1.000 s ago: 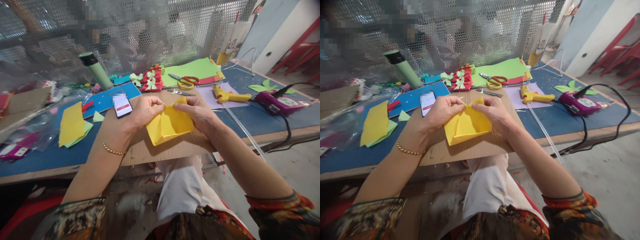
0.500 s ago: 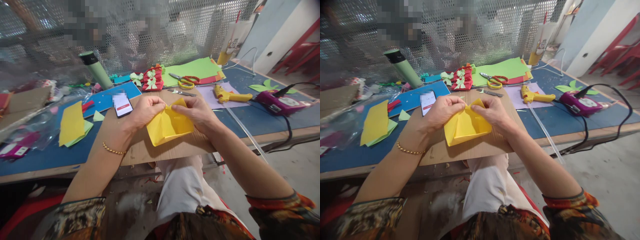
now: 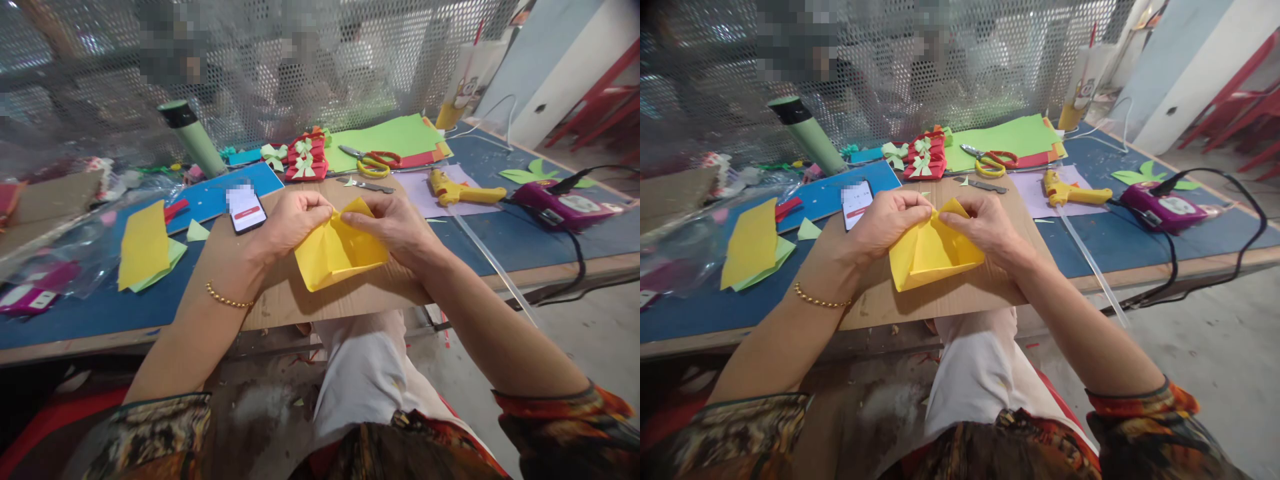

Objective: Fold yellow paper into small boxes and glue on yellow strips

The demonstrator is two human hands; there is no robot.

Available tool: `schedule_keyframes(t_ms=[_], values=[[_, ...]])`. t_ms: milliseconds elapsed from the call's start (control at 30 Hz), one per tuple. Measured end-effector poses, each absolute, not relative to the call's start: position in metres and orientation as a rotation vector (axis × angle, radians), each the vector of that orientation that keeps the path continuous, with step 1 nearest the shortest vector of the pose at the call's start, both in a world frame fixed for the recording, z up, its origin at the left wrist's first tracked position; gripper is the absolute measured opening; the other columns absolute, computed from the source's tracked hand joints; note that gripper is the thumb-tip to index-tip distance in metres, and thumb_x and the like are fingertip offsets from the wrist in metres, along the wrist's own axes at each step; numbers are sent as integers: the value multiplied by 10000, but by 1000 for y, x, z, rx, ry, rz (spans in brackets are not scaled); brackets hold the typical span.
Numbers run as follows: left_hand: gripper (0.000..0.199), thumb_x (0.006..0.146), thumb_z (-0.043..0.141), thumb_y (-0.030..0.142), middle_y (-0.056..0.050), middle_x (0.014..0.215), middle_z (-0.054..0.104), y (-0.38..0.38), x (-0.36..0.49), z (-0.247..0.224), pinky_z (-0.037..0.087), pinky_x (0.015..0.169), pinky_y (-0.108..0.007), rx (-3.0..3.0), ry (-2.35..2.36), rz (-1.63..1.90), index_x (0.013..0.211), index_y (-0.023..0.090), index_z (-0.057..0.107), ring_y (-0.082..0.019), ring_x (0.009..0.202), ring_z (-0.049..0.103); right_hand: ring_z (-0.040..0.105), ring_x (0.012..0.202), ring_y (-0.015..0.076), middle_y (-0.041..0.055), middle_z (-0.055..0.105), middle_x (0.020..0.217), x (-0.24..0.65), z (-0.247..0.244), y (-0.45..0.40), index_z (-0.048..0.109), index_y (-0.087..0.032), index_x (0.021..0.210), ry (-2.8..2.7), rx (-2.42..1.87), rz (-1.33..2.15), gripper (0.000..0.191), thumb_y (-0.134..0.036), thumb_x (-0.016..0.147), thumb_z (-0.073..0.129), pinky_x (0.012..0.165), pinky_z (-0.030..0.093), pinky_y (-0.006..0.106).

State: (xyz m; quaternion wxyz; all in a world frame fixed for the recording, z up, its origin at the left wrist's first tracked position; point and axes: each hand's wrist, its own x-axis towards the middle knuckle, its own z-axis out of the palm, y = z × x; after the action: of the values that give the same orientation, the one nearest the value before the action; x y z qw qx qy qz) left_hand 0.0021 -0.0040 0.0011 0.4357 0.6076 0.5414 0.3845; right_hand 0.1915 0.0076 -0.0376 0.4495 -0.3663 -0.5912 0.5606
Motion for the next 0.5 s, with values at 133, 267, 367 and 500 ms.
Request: schedule_keyframes(t_ms=[133,267,367,500], values=[[91,841,669,163,-4,704,720,-3,1,0,492,561,-223,1512,1335,956,756,172,699,-124,612,657,653,685,174,0,679,706,191,-38,7,682,-231,681,-1486,-900,1364,339,-421,729,958,576,481,279],[77,840,673,178,-10,724,737,-2,0,-3,509,575,-232,1516,1295,952,769,177,700,-134,627,675,647,688,169,-2,666,718,191,-39,8,675,-230,691,-1486,-890,1343,383,-467,723,973,582,480,282],[87,841,675,177,-9,717,729,-1,-1,-3,504,573,-235,1499,1279,953,756,180,691,-133,620,669,643,699,171,0,673,741,190,-40,9,677,-232,704,-1478,-872,1346,435,-543,687,981,591,488,286],[97,849,681,176,-4,712,715,-3,0,-2,495,568,-233,1489,1287,956,754,177,696,-127,613,655,624,701,170,1,672,738,188,-41,9,660,-236,692,-1474,-882,1330,448,-559,675,972,593,482,287]])
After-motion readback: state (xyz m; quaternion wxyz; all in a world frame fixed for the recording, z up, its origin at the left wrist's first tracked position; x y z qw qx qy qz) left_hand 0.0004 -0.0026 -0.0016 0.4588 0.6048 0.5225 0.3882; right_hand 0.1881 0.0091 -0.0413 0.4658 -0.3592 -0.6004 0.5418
